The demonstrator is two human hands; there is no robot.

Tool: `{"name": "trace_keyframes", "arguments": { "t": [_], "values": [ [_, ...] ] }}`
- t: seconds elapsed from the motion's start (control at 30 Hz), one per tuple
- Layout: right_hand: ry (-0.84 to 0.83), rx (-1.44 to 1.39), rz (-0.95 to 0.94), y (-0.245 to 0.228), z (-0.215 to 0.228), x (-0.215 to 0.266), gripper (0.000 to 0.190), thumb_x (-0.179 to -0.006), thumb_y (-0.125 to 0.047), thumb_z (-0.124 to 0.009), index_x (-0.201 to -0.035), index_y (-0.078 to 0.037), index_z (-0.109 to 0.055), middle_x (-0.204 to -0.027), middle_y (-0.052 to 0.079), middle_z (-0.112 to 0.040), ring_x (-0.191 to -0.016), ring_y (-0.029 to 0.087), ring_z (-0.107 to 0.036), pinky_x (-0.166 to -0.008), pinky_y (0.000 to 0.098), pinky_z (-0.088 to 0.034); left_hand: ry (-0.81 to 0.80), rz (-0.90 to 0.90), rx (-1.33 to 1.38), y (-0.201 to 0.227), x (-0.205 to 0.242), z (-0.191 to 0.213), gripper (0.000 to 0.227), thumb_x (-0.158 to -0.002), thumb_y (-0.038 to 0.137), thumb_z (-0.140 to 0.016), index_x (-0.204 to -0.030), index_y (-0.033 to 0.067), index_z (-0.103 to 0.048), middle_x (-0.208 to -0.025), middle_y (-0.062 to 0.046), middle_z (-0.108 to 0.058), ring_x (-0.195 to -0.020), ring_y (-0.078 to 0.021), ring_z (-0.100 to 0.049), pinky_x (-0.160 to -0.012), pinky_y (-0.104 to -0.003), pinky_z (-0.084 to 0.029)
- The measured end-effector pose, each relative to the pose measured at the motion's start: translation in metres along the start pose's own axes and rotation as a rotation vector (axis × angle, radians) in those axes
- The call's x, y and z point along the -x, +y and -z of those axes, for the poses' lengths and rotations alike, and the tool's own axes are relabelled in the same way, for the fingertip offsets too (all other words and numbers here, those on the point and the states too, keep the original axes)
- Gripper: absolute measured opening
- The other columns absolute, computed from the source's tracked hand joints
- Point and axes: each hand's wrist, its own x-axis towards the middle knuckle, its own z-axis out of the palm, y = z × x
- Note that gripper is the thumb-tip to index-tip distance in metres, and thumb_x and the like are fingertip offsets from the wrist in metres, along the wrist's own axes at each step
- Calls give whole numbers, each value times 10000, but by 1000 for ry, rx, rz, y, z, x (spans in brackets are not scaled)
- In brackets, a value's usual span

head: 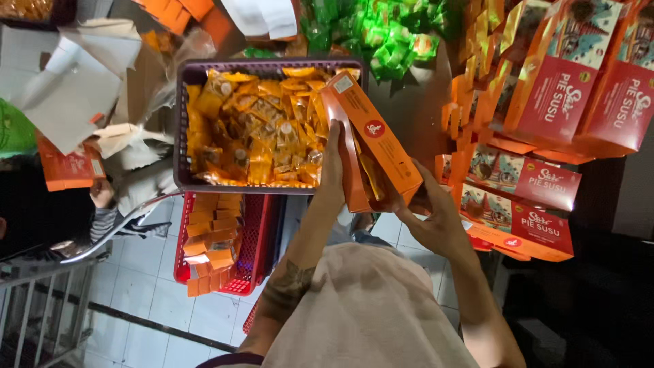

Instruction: The person repeatedly picks small orange snack packets from a purple basket, places them into a white plastic tray, and then transfers the filled tray into an orange cardboard box. The person continues this cycle, filling multiple boxes with the snack packets.

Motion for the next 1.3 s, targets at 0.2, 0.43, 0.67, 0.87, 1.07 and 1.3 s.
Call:
{"name": "trace_keyframes", "arguments": {
  "t": [0.2, 0.43, 0.67, 0.87, 1.07, 1.3],
  "values": [
    [-75, -331, 37, 27, 3, -9, 848, -830, 127, -716, -1598, -26, -390, -1404, 217, -602, -1332, 371, -590, -1095, 516, -513, 23, 42, -100, 22, 10, 5, 873, -908, 669, -575, -1640, 234, -382, -1704, -94, -359, -1524, -305, -404, -1242, -432, -336],
    [-82, 104, -76, -32, -22, -1, 948, -787, 51, -765, -1629, -101, -357, -1150, 288, -707, -1099, 420, -709, -927, 529, -609, 25, 11, 41, 12, -10, 11, 848, -956, 658, -531, -1639, 178, -385, -1644, -175, -424, -1471, -359, -449, -1198, -491, -368],
    [109, 670, 323, 13, -53, 1, 1003, -737, -232, -905, -1614, -86, -441, -1507, 219, -579, -1259, 434, -634, -1028, 522, -516, 217, -222, 36, -9, -24, 15, 896, -938, 801, -332, -1692, 403, -55, -1782, -64, -18, -1603, -409, -111, -1248, -632, -245],
    [221, 724, 622, 41, -36, -1, 769, -739, -40, -853, -1466, -204, -664, -1536, 110, -591, -1431, 387, -523, -1224, 545, -331, 146, -377, -337, -5, -12, 35, 868, -972, 589, -618, -1637, 100, -347, -1624, -206, -444, -1506, -337, -425, -1227, -542, -368],
    [112, 295, 593, 27, -16, 5, 1165, -615, -492, -971, -1561, -68, -439, -1667, 246, -315, -1538, 470, -321, -1275, 604, -237, 105, -610, -188, -9, -38, 69, 1163, -977, 469, -733, -1672, 48, 99, -1676, -387, 39, -1563, -545, -63, -1261, -692, -120],
    [11, -285, 266, 32, 0, 11, 821, -799, -329, -797, -1464, 69, -527, -1535, 276, -525, -1375, 370, -565, -1007, 487, -552, -32, -729, -21, -56, -98, 102, 850, -1071, 347, -652, -1688, 57, -144, -1693, -369, -106, -1504, -510, -321, -1273, -613, -271]
  ]
}}
